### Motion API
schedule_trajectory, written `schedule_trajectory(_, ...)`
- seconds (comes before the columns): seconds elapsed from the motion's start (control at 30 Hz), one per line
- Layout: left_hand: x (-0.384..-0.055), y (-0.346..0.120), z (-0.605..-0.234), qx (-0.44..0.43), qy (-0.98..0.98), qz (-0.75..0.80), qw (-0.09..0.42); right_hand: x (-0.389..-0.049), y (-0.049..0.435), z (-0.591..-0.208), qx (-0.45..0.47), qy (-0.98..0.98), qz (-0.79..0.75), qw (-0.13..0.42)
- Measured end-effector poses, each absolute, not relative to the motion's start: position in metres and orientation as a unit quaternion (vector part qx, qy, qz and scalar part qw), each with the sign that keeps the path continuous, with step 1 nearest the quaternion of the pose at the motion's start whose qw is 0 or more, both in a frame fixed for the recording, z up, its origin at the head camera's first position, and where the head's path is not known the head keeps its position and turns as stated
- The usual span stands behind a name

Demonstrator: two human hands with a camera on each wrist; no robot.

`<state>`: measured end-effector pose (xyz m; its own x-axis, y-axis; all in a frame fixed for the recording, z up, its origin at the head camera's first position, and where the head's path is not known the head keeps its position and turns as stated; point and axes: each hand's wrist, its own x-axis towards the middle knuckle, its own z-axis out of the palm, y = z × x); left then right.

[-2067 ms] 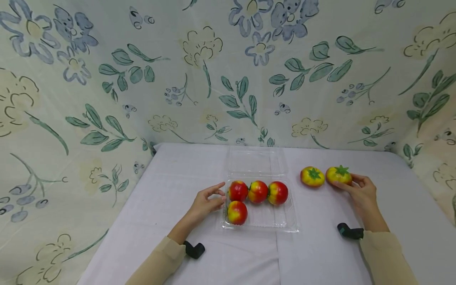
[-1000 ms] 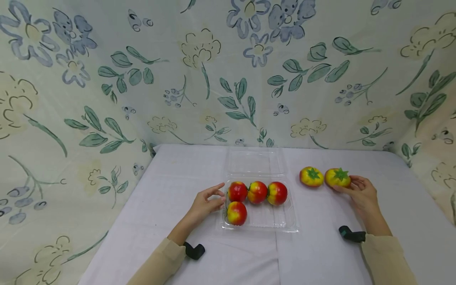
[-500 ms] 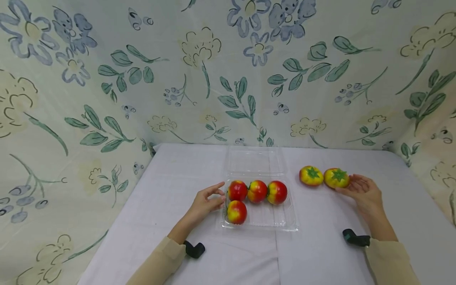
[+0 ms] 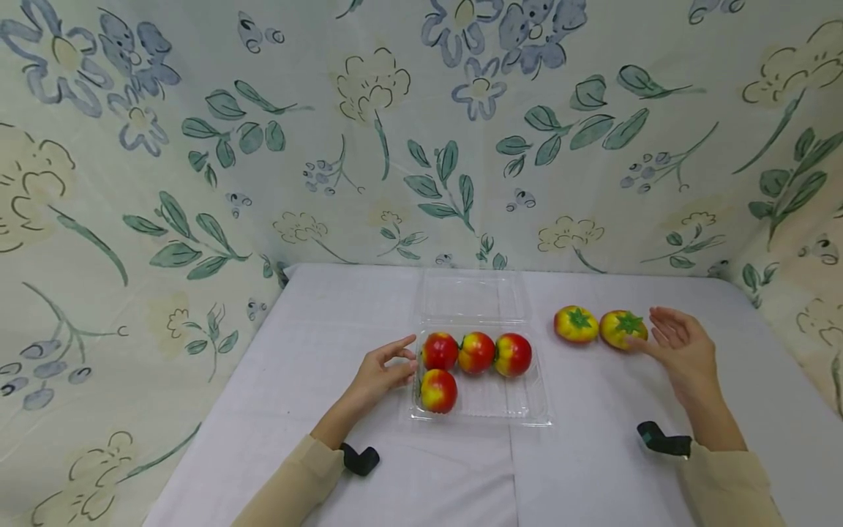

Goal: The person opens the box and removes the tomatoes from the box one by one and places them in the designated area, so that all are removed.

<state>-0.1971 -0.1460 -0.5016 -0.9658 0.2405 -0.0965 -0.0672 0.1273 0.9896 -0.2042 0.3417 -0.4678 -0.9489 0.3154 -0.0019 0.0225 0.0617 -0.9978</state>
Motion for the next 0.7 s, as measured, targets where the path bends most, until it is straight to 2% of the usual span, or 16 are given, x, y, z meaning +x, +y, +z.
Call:
schedule_trajectory(0.17, -0.197, -0.145, -0.498, 0.058, 0.745, 0.653, 0.120, -0.201, 0.330, -0.456, -0.112, -0.736, 0.657, 0.119)
schedule_trajectory(0.4, -0.187, -0.142, -0.473, 0.064, 0.741, 0.657, 0.124, -0.194, 0.314, -0.447, -0.087, -0.753, 0.639, 0.132)
schedule_trajectory(0.53, -0.194, -0.143, -0.491, 0.056, 0.746, 0.653, 0.116, -0.189, 0.306, -0.444, -0.049, -0.743, 0.653, 0.138)
schedule_trajectory(0.7, -0.199, -0.144, -0.502, 0.052, 0.740, 0.661, 0.114, -0.184, 0.290, -0.443, -0.022, -0.791, 0.596, 0.136)
